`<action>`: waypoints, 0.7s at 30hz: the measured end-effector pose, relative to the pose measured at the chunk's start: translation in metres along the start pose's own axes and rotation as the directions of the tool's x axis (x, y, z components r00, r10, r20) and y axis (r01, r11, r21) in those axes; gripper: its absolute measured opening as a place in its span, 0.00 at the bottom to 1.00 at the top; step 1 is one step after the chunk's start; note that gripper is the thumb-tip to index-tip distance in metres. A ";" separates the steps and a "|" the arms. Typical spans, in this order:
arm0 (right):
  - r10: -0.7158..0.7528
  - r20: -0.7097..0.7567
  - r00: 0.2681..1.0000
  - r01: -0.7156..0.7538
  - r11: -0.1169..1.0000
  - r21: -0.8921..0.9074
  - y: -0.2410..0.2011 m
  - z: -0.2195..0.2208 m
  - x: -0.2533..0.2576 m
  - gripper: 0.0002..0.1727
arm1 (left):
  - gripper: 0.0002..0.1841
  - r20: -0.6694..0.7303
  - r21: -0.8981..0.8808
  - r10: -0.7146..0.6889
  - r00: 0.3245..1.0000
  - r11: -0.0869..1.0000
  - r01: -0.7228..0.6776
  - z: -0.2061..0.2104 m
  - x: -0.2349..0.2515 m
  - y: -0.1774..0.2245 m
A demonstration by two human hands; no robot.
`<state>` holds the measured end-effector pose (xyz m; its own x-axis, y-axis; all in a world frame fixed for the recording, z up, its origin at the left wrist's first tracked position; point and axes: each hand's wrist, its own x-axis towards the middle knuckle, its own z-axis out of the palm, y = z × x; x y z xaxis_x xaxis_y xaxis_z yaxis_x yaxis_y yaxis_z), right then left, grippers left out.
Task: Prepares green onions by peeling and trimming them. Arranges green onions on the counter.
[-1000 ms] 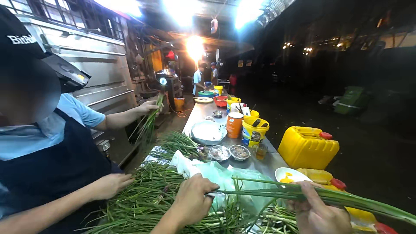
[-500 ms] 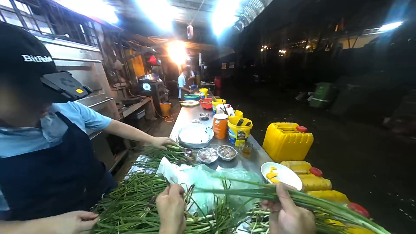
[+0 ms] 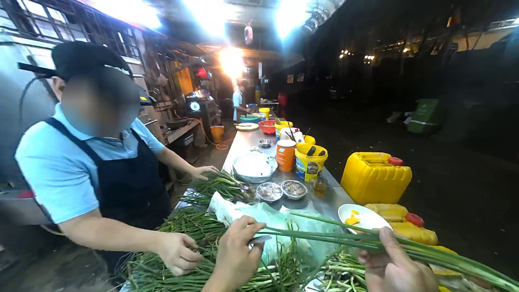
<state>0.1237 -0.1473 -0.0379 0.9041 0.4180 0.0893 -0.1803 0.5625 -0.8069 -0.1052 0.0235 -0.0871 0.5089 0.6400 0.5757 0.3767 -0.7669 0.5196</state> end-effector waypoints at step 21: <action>0.066 -0.140 0.988 -0.062 0.998 0.030 0.019 -0.002 -0.008 0.15 | 0.15 0.100 -0.560 -0.599 0.795 0.626 0.542 -0.008 -0.004 -0.016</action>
<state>0.1141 -0.1413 -0.0549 0.9357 0.3497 -0.0467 -0.2477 0.5570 -0.7927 -0.1191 0.0330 -0.0929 0.2559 0.9631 0.0835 0.0780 -0.1067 0.9912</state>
